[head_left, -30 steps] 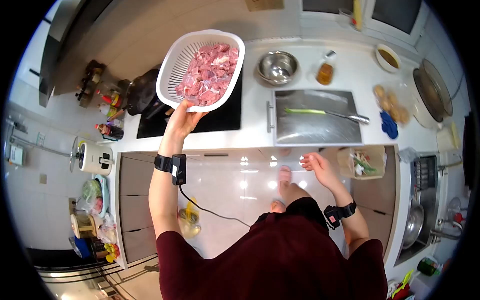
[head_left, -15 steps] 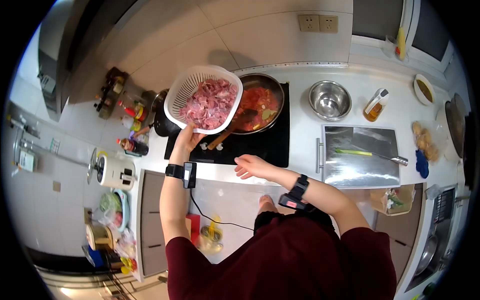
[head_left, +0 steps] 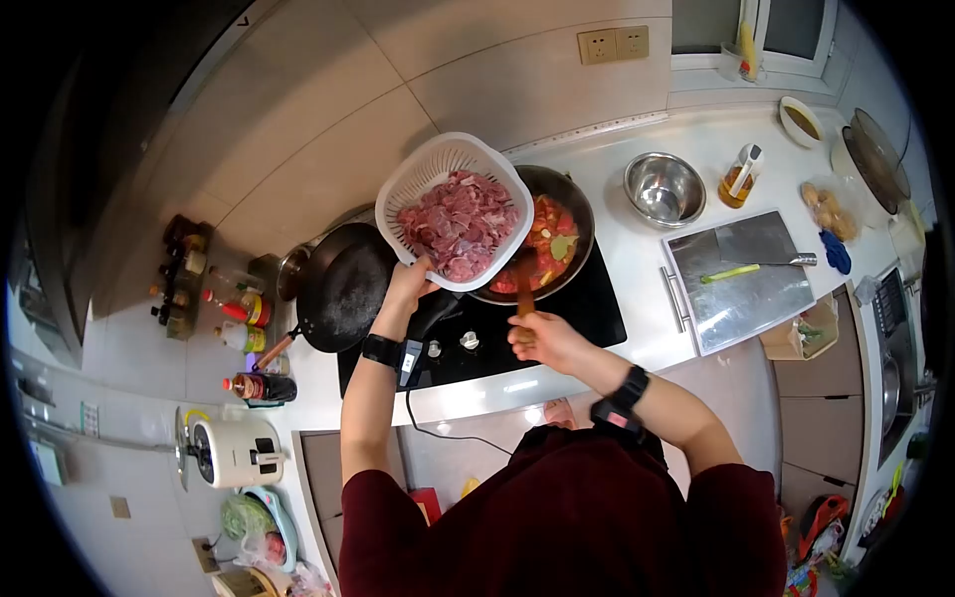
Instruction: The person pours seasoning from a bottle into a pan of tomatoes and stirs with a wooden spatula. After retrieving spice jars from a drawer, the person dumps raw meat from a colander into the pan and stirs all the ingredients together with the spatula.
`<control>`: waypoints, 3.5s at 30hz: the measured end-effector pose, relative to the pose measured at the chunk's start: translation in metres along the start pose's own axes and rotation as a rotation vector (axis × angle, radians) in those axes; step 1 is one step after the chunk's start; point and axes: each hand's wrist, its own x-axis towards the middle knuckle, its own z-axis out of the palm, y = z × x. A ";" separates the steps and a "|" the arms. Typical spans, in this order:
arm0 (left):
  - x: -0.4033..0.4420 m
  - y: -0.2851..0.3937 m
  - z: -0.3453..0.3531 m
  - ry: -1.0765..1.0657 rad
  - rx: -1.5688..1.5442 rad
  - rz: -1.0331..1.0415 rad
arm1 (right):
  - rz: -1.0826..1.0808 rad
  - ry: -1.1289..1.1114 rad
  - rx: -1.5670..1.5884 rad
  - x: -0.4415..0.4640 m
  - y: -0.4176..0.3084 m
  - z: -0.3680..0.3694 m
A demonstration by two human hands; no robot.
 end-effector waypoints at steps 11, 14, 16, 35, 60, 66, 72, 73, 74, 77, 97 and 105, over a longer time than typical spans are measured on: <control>0.041 -0.010 0.017 0.074 0.196 0.190 | 0.045 0.225 -0.455 -0.062 -0.103 -0.032; 0.056 -0.017 0.011 0.115 0.403 0.358 | 0.104 0.193 -0.518 -0.065 -0.114 -0.032; 0.054 -0.016 0.015 0.154 0.444 0.361 | 0.111 0.189 -0.512 -0.062 -0.117 -0.037; 0.026 0.011 0.044 0.350 0.814 0.647 | 0.075 -0.006 -0.314 -0.051 -0.126 -0.035; -0.008 0.090 0.044 0.540 1.012 1.035 | -0.141 0.229 -0.864 -0.061 -0.144 -0.046; -0.021 0.096 0.037 0.518 0.913 0.967 | -0.384 0.429 -1.440 -0.083 -0.137 -0.033; -0.006 0.053 0.022 0.519 0.549 0.920 | -0.588 0.451 -1.799 -0.100 -0.126 -0.018; -0.004 0.045 0.023 0.415 0.305 0.690 | -0.614 0.441 -1.893 -0.101 -0.122 -0.017; -0.003 0.037 0.025 0.307 0.069 0.453 | -0.611 0.451 -1.889 -0.099 -0.115 -0.015; 0.004 0.011 0.032 0.143 -0.363 0.329 | -0.632 0.625 -2.047 -0.079 -0.085 -0.020; -0.077 0.012 0.176 -0.840 -1.313 -0.529 | -0.804 0.552 -1.628 -0.172 -0.056 -0.125; -0.165 0.037 0.420 -1.193 -1.146 -0.746 | -0.688 0.864 -1.385 -0.372 -0.037 -0.266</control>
